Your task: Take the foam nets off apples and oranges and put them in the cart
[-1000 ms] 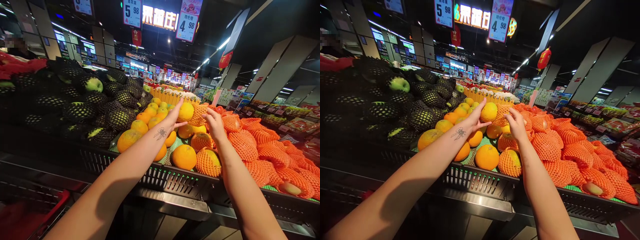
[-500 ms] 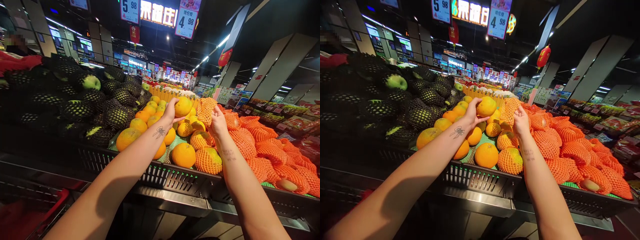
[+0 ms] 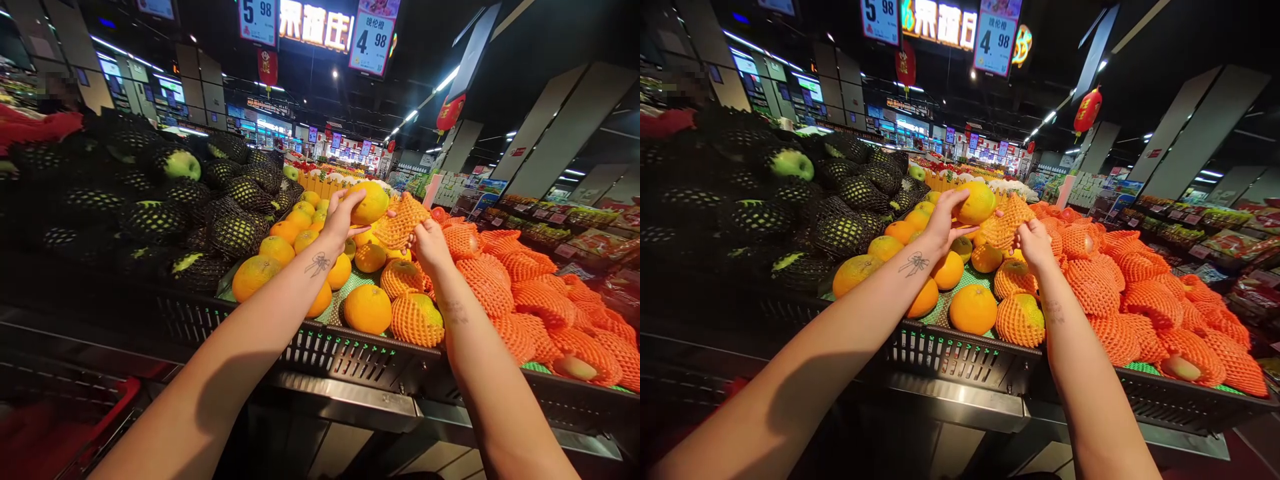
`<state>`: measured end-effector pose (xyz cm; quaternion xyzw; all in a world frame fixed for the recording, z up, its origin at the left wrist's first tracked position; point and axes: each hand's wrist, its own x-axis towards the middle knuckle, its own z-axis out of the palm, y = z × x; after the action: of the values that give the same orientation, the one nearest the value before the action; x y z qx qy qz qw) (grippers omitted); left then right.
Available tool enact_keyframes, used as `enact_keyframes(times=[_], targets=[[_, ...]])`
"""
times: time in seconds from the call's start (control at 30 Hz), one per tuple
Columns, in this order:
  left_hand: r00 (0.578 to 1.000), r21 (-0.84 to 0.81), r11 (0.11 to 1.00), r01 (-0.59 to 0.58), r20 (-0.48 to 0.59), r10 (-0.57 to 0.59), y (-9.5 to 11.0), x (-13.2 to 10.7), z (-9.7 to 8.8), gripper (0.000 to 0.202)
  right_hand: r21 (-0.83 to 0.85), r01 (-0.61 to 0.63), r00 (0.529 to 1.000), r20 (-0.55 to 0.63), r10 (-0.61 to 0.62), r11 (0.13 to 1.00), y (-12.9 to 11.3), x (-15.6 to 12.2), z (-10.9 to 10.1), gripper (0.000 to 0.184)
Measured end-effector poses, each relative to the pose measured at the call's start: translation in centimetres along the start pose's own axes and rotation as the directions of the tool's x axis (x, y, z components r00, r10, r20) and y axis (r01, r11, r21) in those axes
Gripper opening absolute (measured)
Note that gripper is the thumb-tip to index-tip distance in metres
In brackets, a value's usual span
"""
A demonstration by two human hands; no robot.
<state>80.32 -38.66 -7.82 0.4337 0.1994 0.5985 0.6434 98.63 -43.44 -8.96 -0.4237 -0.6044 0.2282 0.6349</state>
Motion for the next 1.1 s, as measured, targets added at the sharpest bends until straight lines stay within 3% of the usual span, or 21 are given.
enact_keyframes(times=[0.1,0.33,0.47,0.67,0.8,0.9,0.97,1.03,1.1], targets=[[0.999,0.048,0.999,-0.025,0.049,0.022,0.3,-0.4,0.1,0.041,-0.046,0.077,0.996,-0.033,-0.079,0.996,-0.5,-0.5,0.4,0.021],[0.983,0.173,0.979,-0.108,0.168,0.079,0.5,-1.4,0.6,0.041,-0.03,0.197,0.976,-0.085,-0.199,0.98,-1.5,-1.0,1.7,0.04],[0.967,0.267,0.96,-0.081,0.256,0.011,-0.1,-1.3,0.7,0.048,-0.208,0.257,0.955,-0.094,-0.281,0.944,-1.5,-1.3,1.3,0.032],[0.959,0.346,0.938,-0.006,0.267,-0.093,-0.2,-1.1,0.7,0.043,-0.682,0.26,0.93,-0.012,-0.366,0.683,-1.9,-1.8,0.8,0.024],[0.945,0.357,0.934,-0.019,0.311,-0.1,-0.1,-1.4,0.8,0.032,-0.815,0.25,0.914,0.021,-0.405,0.522,-2.2,-2.1,1.3,0.04],[0.93,0.369,0.93,0.004,0.341,-0.139,-0.4,-1.8,0.8,0.042,-0.867,0.205,0.921,0.014,-0.388,0.454,-2.3,-2.3,1.8,0.038],[0.936,0.402,0.915,0.024,0.312,-0.162,-0.6,-1.8,0.9,0.054,-0.844,0.199,0.939,0.02,-0.342,0.498,-2.2,-2.1,1.9,0.033],[0.954,0.403,0.914,0.042,0.255,-0.156,-0.7,-1.5,0.8,0.056,-0.717,0.212,0.959,0.022,-0.282,0.664,-2.2,-1.7,1.7,0.024],[0.963,0.337,0.938,0.086,0.212,-0.165,-0.7,-1.0,0.7,0.05,-0.457,0.213,0.973,0.017,-0.231,0.863,-2.3,-1.2,1.3,0.021]])
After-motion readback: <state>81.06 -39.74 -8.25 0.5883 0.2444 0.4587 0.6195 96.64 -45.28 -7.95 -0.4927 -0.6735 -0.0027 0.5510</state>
